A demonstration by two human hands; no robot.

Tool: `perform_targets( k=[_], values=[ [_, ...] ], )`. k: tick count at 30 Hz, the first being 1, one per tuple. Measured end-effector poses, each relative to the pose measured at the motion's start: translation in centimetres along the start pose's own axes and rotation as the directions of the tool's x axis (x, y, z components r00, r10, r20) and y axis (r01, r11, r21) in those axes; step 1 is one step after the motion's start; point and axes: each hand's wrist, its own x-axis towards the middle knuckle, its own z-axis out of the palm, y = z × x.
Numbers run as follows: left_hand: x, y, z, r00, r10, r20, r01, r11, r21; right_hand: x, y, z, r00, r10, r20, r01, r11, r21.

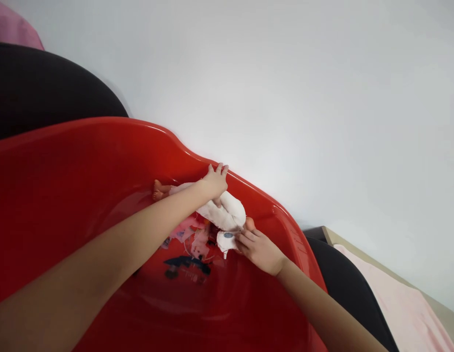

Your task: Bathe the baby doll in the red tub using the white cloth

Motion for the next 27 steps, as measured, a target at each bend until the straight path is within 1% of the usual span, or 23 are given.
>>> perform_targets(
  k=[2,5,8,10,12,15,19,21,24,27],
  values=[
    [0.1,0.0,0.1,1.0,-0.004,-0.001,0.004,1.0,-0.008,1.7,-0.6,0.4,1.0,-0.01,-0.03,0.01,1.0,0.004],
    [0.2,0.0,0.4,1.0,-0.007,-0.018,0.006,0.999,-0.035,6.0,-0.9,0.6,0.997,0.012,-0.076,-0.015,0.999,-0.04],
    [0.3,0.0,0.7,0.998,-0.02,-0.06,0.016,0.998,-0.064,10.0,-0.1,0.9,0.985,-0.004,-0.172,-0.014,0.995,-0.102],
    [0.3,0.0,0.9,0.996,-0.03,-0.083,0.023,0.997,-0.076,11.0,0.8,1.5,0.975,-0.011,-0.223,-0.015,0.993,-0.115],
    [0.3,0.0,1.0,0.996,-0.027,-0.09,0.019,0.996,-0.087,10.5,1.4,2.3,0.975,0.015,-0.22,-0.04,0.993,-0.111],
    [0.3,0.0,1.0,0.995,-0.022,-0.095,0.013,0.996,-0.091,7.7,1.5,3.0,0.986,0.013,-0.168,-0.029,0.995,-0.093],
    [0.3,0.0,0.7,0.998,-0.015,-0.062,0.013,0.999,-0.036,3.2,0.5,2.4,0.994,-0.037,-0.101,0.032,0.998,-0.052],
    [0.2,0.0,0.6,0.999,-0.003,-0.044,0.002,1.0,-0.021,1.7,0.0,1.9,0.997,-0.055,-0.052,0.053,0.998,-0.035],
    [0.1,-0.1,0.5,0.998,-0.006,-0.057,0.004,0.999,-0.05,1.2,-0.8,2.1,0.999,-0.051,-0.013,0.05,0.998,-0.031],
    [0.0,-0.1,0.5,0.998,-0.015,-0.061,0.011,0.997,-0.077,2.3,-2.1,4.0,0.999,-0.033,0.014,0.033,0.999,0.01]
  ],
)
